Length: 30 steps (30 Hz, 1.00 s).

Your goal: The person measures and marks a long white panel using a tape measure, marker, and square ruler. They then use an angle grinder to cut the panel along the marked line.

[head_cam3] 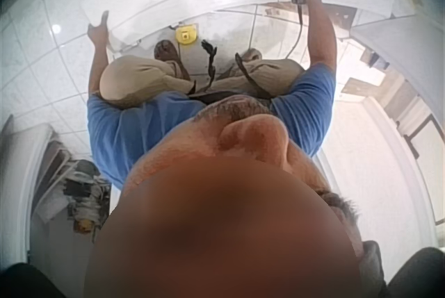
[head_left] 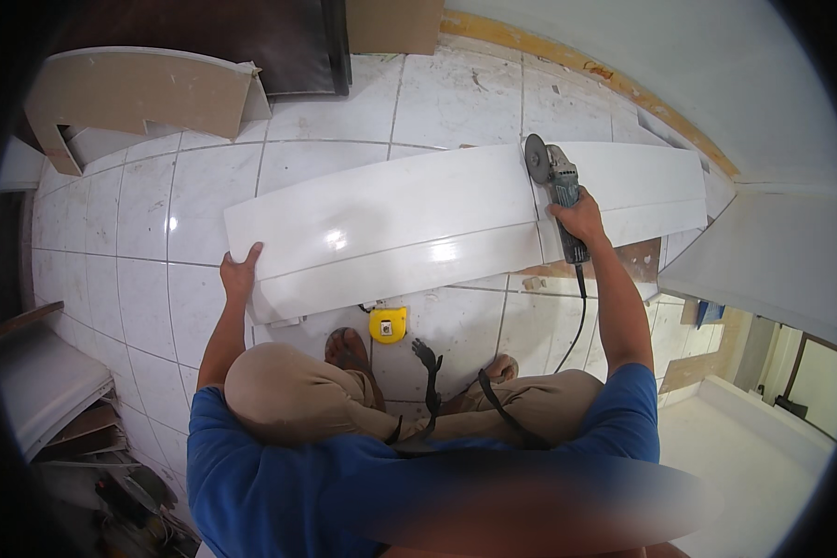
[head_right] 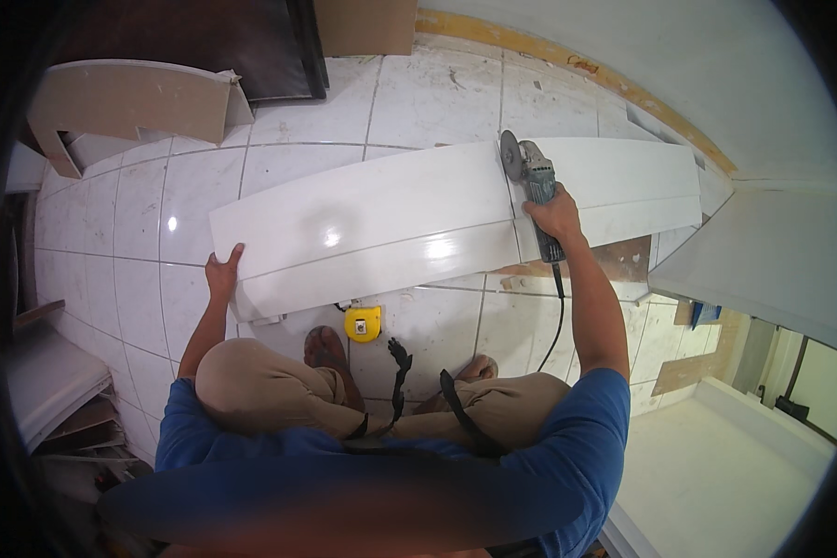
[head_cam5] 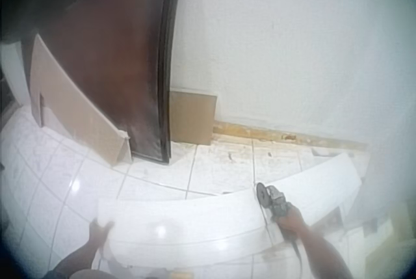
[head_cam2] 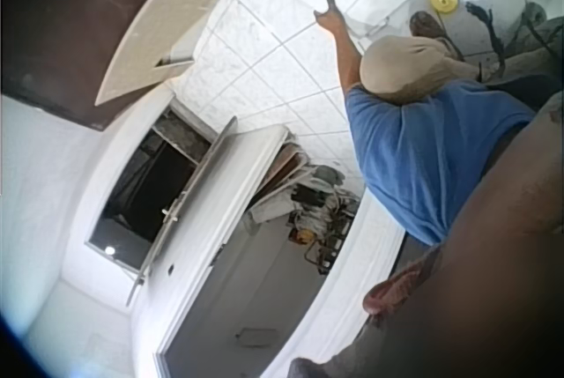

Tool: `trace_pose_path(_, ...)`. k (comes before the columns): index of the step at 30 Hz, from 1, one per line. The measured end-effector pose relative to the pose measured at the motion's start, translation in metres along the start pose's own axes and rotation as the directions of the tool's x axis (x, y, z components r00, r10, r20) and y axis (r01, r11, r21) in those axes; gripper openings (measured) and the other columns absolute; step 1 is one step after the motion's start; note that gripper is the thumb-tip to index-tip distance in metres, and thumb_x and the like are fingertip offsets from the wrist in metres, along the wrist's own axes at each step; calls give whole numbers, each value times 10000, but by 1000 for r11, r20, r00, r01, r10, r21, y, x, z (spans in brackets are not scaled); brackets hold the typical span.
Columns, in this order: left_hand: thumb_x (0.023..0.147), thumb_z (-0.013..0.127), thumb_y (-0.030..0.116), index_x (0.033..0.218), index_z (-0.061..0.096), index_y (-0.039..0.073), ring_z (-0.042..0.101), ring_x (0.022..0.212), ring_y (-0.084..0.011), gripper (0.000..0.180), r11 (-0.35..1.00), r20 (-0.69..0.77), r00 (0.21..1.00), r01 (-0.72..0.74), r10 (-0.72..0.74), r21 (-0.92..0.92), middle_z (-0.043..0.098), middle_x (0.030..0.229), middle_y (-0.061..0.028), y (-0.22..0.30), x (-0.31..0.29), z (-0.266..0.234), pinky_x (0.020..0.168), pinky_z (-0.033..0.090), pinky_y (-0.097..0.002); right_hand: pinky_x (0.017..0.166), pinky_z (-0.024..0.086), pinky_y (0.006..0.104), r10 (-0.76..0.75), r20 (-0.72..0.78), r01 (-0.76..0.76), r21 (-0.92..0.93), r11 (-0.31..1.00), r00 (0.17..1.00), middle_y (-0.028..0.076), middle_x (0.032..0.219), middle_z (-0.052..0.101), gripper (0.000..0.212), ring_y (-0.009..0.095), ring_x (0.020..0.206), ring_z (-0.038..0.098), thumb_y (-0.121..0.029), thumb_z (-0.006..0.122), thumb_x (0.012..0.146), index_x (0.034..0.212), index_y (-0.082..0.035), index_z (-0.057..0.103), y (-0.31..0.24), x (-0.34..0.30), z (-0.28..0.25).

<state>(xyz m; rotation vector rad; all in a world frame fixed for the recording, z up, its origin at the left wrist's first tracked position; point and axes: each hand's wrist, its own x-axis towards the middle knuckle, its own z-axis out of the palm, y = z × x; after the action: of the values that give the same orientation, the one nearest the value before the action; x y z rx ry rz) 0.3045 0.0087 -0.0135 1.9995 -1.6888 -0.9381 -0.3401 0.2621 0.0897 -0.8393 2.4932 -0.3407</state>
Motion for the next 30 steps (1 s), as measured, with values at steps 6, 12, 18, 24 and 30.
trace_pose_path(6, 766, 842, 506, 1113, 615, -122, 695, 949, -280, 752, 1000, 0, 1000, 2, -2, -26, 712, 1039, -219, 3, -1, 2, 869, 545, -366, 901, 534, 437, -7, 4, 7, -6, 1000, 1000, 280, 1077, 691, 713, 396, 1019, 680, -370, 778, 662, 1200, 57, 586, 1, 4, -1)
trace_pose_path(12, 771, 850, 479, 1112, 615, -117, 695, 948, -264, 725, 999, -2, 1000, 18, -18, -37, 713, 1045, -210, -8, 4, 3, 867, 544, -357, 915, 528, 432, -2, -9, 2, -26, 1000, 1000, 281, 1093, 688, 710, 392, 1037, 675, -365, 775, 671, 1205, 62, 583, -7, 5, -2)
trace_pose_path(18, 770, 852, 477, 1112, 618, -115, 694, 954, -259, 722, 999, -3, 1000, 19, -19, -30, 715, 1050, -204, -7, 4, 4, 873, 543, -353, 924, 526, 427, 17, 17, -17, -17, 1000, 1000, 282, 1107, 685, 721, 392, 1047, 672, -359, 774, 678, 1222, 68, 574, -15, 4, -6)
trace_pose_path(24, 763, 856, 473, 1113, 624, -109, 696, 957, -268, 718, 999, -5, 1000, 29, -30, -38, 717, 1053, -205, -9, 5, 5, 877, 543, -360, 922, 527, 424, -1, -6, 1, -29, 1000, 1000, 279, 1104, 686, 727, 388, 1043, 674, -356, 773, 677, 1231, 68, 570, -11, 12, -2)
trace_pose_path(30, 741, 870, 459, 1105, 637, -95, 703, 956, -281, 703, 998, -16, 999, 34, -35, -48, 720, 1052, -206, -6, 3, 4, 871, 544, -366, 917, 530, 424, 2, -4, -2, -21, 1000, 1000, 277, 1100, 689, 733, 388, 1036, 677, -361, 773, 674, 1233, 67, 570, -15, 14, -2)
